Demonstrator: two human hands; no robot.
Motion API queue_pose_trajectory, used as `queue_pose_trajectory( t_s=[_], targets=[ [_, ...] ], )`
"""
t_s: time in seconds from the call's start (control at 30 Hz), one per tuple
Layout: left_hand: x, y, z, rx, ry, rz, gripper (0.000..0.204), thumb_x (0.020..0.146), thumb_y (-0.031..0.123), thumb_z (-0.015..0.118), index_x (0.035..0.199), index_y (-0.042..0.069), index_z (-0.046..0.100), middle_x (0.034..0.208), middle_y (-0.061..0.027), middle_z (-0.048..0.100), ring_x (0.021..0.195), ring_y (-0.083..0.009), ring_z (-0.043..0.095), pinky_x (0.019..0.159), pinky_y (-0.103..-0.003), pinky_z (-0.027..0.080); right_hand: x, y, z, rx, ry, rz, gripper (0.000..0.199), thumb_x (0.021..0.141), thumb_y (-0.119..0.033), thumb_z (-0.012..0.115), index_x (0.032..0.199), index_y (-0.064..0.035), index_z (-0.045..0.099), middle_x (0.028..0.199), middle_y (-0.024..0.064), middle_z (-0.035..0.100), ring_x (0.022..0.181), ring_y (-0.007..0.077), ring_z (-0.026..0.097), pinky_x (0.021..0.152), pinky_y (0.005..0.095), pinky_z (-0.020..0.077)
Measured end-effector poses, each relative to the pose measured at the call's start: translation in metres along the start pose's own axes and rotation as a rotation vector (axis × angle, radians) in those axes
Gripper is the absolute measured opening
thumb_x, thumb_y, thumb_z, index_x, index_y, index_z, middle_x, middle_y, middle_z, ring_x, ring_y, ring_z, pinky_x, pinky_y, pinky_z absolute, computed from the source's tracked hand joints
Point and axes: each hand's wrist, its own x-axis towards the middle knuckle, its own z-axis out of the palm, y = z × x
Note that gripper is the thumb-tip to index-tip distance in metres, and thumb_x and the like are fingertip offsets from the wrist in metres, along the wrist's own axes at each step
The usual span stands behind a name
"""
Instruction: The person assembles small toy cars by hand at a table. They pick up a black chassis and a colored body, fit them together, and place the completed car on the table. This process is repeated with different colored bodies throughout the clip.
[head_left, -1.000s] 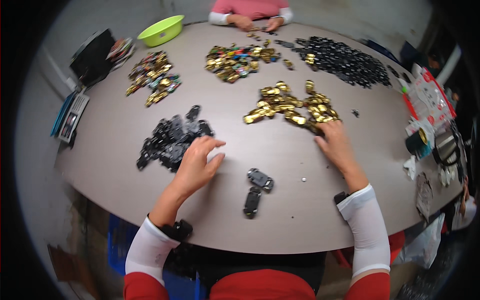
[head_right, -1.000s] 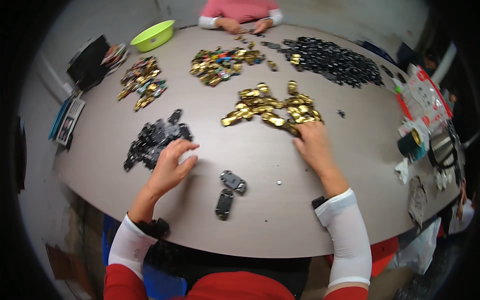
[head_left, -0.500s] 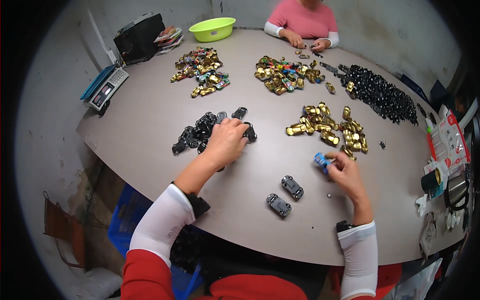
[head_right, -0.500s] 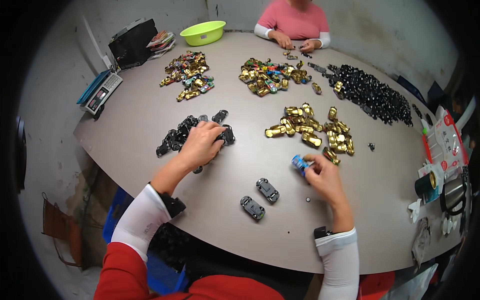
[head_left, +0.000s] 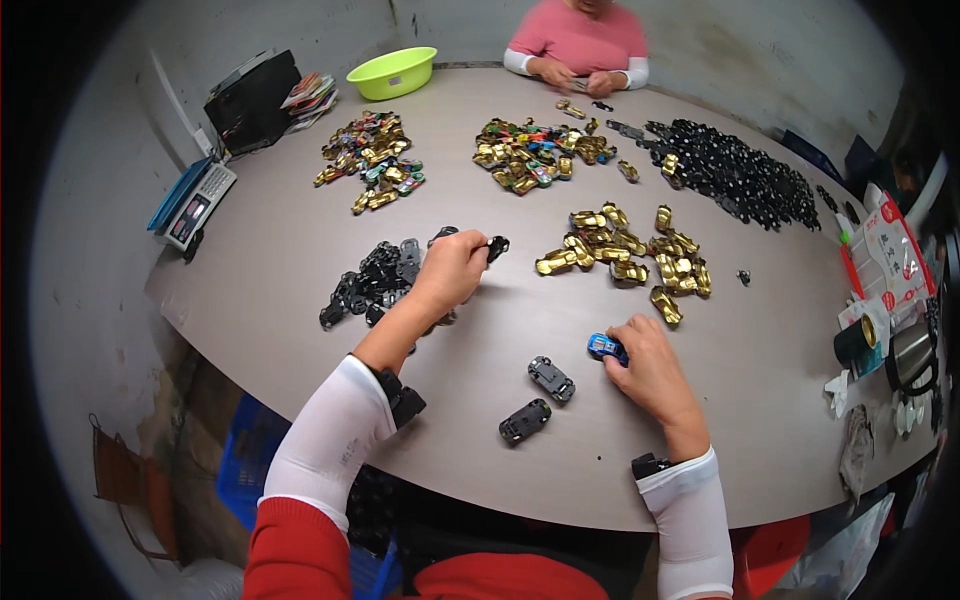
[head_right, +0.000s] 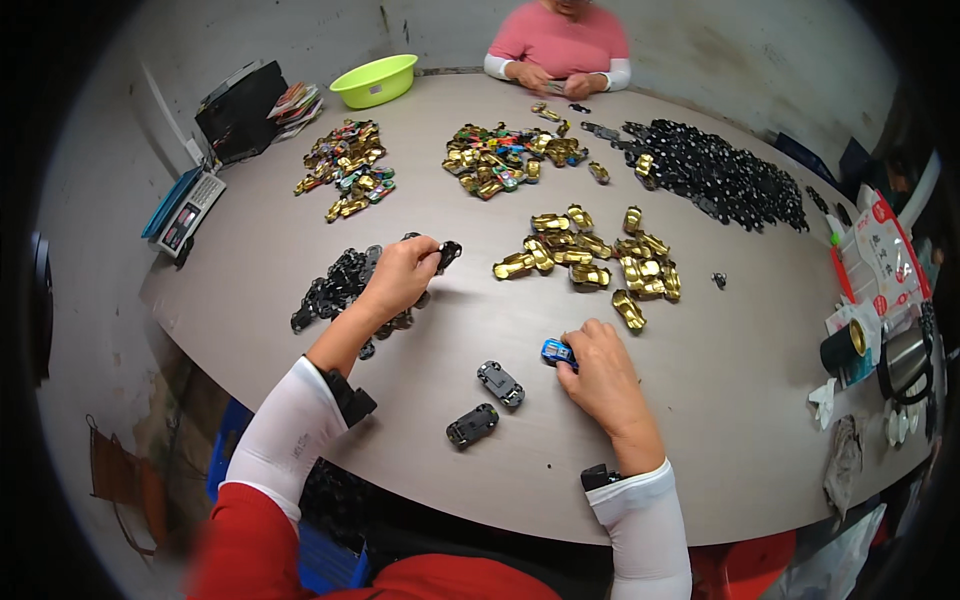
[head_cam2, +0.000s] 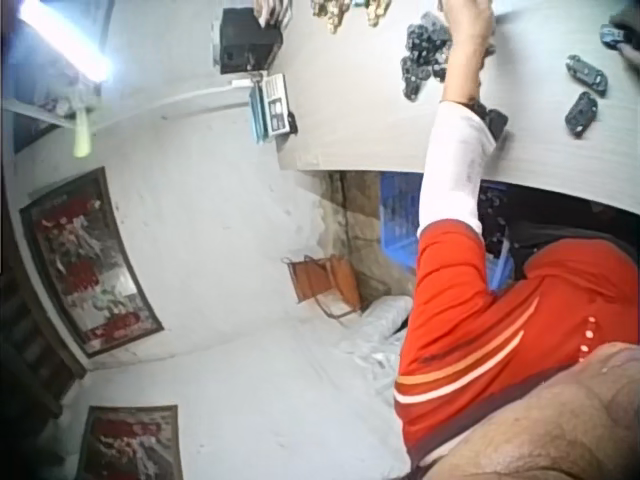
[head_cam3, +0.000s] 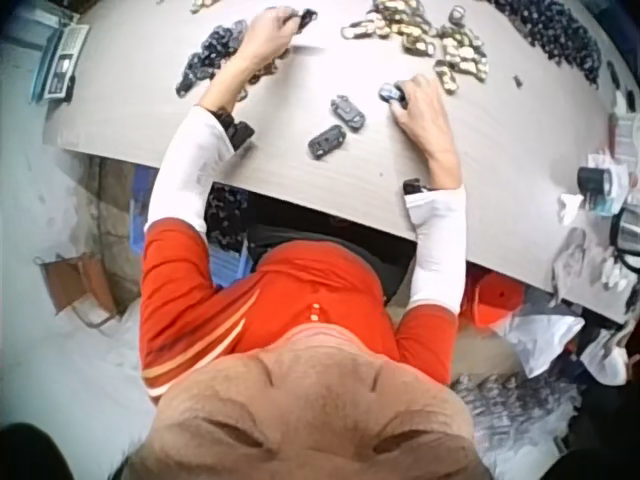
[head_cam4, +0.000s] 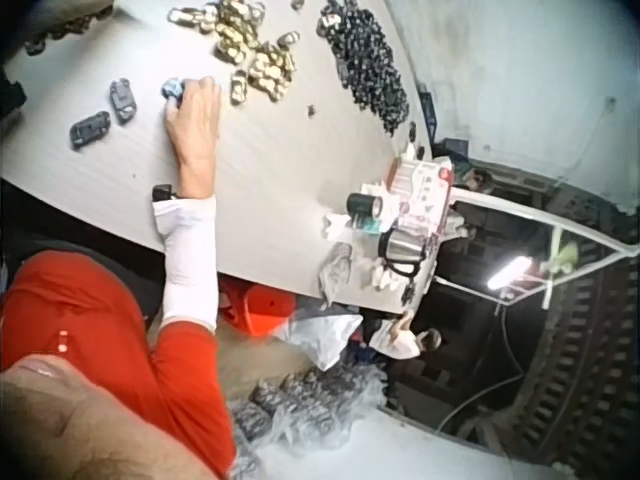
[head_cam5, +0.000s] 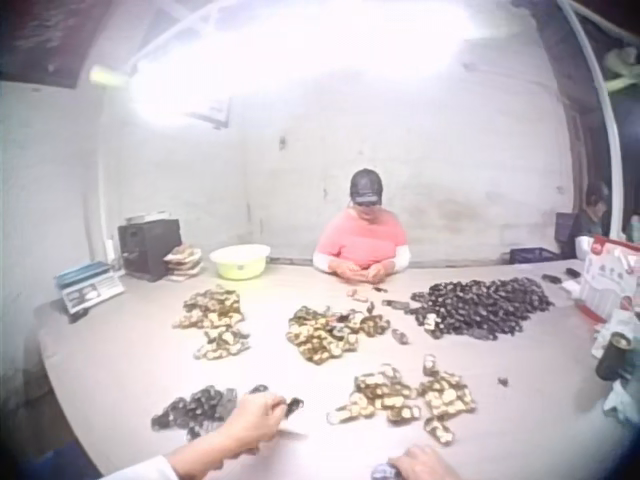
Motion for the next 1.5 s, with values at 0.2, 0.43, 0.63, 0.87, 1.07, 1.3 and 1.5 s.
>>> queue_pose_trajectory(
  t_s=[0.2, 0.43, 0.63, 0.87, 1.07, 1.3, 1.5],
  targets=[
    [-0.031, 0.045, 0.026, -1.043, -0.364, -0.512, 0.014, 0.093, 0.012, 0.055, 0.104, 0.006, 0.059, 0.091, -0.0011, 0.064, 0.079, -0.0116, 0.064, 0.067, -0.030, 0.057, 0.006, 0.002, 0.009, 0.357, 0.150, 0.102, 0.024, 0.073, -0.009, 0.070, 0.094, 0.0017, 0.065, 0.082, 0.0114, 0.059, 0.066, 0.0226, 0.059, 0.061, 0.0316, 0.0494],
    [-0.044, 0.067, 0.048, -1.263, -0.459, -0.505, 0.022, 0.091, 0.007, 0.052, 0.113, 0.003, 0.054, 0.104, -0.0052, 0.061, 0.095, -0.0137, 0.062, 0.078, -0.035, 0.057, 0.009, -0.018, 0.016, 0.429, 0.288, 0.017, 0.034, 0.075, -0.008, 0.072, 0.107, -0.0001, 0.062, 0.086, 0.0112, 0.059, 0.069, 0.0206, 0.061, 0.060, 0.0302, 0.0507],
    [-0.051, 0.069, 0.053, -1.351, -0.466, -0.440, 0.021, 0.092, 0.011, 0.060, 0.109, 0.002, 0.055, 0.105, -0.0064, 0.059, 0.094, -0.0139, 0.062, 0.079, -0.035, 0.058, 0.007, -0.022, 0.014, 0.277, 0.240, -0.037, 0.039, 0.073, -0.007, 0.071, 0.109, 0.0022, 0.060, 0.088, 0.0146, 0.057, 0.076, 0.0293, 0.060, 0.068, 0.0373, 0.0506],
    [-0.051, 0.058, 0.057, -1.343, -0.346, -0.531, 0.015, 0.091, 0.014, 0.063, 0.102, 0.004, 0.058, 0.093, -0.0051, 0.067, 0.081, -0.0122, 0.066, 0.073, -0.029, 0.057, 0.009, -0.023, 0.015, 0.518, 0.236, 0.159, 0.032, 0.074, -0.005, 0.072, 0.102, 0.0022, 0.060, 0.090, 0.0104, 0.063, 0.075, 0.0180, 0.066, 0.068, 0.0293, 0.0542],
    [-0.052, 0.065, 0.050, -1.413, -0.303, -0.543, 0.017, 0.091, 0.016, 0.064, 0.099, 0.003, 0.056, 0.094, -0.0079, 0.068, 0.082, -0.0144, 0.067, 0.075, -0.030, 0.057, 0.008, -0.022, 0.030, 0.746, 0.387, 0.110, 0.044, 0.074, 0.001, 0.073, 0.114, 0.0005, 0.055, 0.096, 0.0088, 0.065, 0.086, 0.0161, 0.068, 0.080, 0.0285, 0.0560],
    [-0.053, 0.062, 0.051, -1.440, -0.266, -0.508, 0.019, 0.091, 0.016, 0.065, 0.100, 0.003, 0.055, 0.094, -0.0083, 0.068, 0.082, -0.0150, 0.067, 0.076, -0.031, 0.057, 0.006, -0.030, 0.031, 0.600, 0.420, -0.075, 0.050, 0.074, 0.006, 0.071, 0.120, -0.0020, 0.052, 0.100, 0.0098, 0.064, 0.091, 0.0177, 0.069, 0.083, 0.0300, 0.0564],
    [-0.055, 0.065, 0.050, -1.421, -0.240, -0.488, 0.018, 0.090, 0.017, 0.065, 0.099, 0.004, 0.056, 0.093, -0.0082, 0.068, 0.083, -0.0150, 0.067, 0.077, -0.032, 0.057, 0.005, -0.030, 0.034, 0.602, 0.416, -0.066, 0.048, 0.074, 0.006, 0.072, 0.117, -0.0018, 0.053, 0.101, 0.0102, 0.065, 0.092, 0.0186, 0.069, 0.083, 0.0299, 0.0565]
  ],
)
